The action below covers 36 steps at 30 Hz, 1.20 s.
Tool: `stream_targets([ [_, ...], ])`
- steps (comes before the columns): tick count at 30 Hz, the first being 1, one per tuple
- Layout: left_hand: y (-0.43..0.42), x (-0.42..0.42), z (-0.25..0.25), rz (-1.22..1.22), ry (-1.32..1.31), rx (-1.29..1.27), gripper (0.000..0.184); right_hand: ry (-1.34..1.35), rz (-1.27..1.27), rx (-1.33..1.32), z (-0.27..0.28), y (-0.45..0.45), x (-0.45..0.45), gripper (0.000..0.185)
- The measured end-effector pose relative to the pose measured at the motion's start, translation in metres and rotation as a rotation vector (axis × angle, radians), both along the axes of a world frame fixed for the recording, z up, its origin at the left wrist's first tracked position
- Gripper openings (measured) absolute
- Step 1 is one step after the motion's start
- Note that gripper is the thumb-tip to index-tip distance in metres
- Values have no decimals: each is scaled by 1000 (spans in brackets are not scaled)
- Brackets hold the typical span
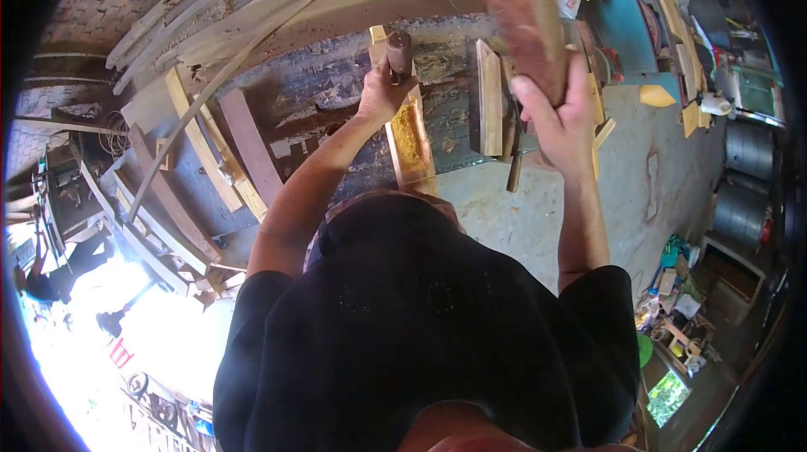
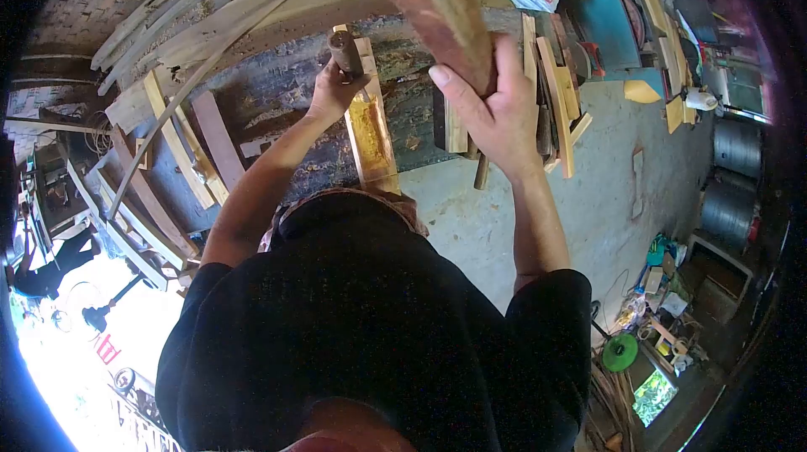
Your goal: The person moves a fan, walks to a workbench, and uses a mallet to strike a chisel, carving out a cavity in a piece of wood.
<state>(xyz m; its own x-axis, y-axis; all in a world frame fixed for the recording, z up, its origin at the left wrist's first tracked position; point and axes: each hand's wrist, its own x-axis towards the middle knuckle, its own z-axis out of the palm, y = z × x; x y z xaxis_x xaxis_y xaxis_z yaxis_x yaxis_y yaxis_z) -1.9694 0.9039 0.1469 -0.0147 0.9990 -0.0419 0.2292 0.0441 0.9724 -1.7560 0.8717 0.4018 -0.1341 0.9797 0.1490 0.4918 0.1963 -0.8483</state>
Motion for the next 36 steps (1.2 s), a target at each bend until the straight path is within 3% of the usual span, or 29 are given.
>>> stream_targets([
  [1,0,1,3,-5,-1,-3,47,104,-10,134,5,-1,-4,41],
  [3,-2,1,10,-20,102,-10,50,185,-26,134,-1,-4,-7,45],
  [5,-3,4,11,-27,110,6,49,54,2,134,-37,-1,-6,53],
  [6,-1,4,11,-28,117,23,49,-291,103,-14,-54,6,3,55],
  [9,16,-5,-2,89,-22,-40,48,-426,124,-3,-99,17,27,52],
  [11,11,-9,16,90,4,-106,48,-441,130,-95,-48,18,13,50],
  [13,24,-13,4,60,61,-165,48,-266,39,-189,-24,19,4,49],
  [14,29,-7,-9,74,-97,-79,48,-183,21,-121,-21,22,0,48],
  [17,34,0,-6,31,44,-65,49,-7,-68,-27,-50,25,-14,51],
  [18,34,4,-2,43,51,-77,49,-210,-15,-12,-75,29,-6,55],
  [19,38,1,-2,46,51,-67,49,-210,-13,-2,-102,34,5,55],
  [21,44,-9,-10,235,22,-67,52,-442,156,51,-140,41,24,58],
  [23,37,-21,-12,200,-14,-101,52,-481,161,-64,-110,34,23,55],
  [25,28,-24,-23,102,-87,-141,50,-256,28,-228,-93,26,17,52],
  [27,15,-23,-1,68,-97,-147,46,-211,4,-214,-83,18,18,46],
  [29,7,-23,28,72,-62,-139,44,54,-66,-316,-59,10,9,42],
  [31,6,-26,25,57,-93,-145,38,110,-75,-311,-44,5,3,39],
  [33,4,-25,20,40,-123,-151,32,124,-62,-206,-34,4,0,42],
  [35,-1,-20,13,-1,-474,6,30,215,-59,-104,-17,2,-9,43],
  [36,-2,-18,8,-13,-473,1,30,301,-51,-1,-14,0,-12,45],
])
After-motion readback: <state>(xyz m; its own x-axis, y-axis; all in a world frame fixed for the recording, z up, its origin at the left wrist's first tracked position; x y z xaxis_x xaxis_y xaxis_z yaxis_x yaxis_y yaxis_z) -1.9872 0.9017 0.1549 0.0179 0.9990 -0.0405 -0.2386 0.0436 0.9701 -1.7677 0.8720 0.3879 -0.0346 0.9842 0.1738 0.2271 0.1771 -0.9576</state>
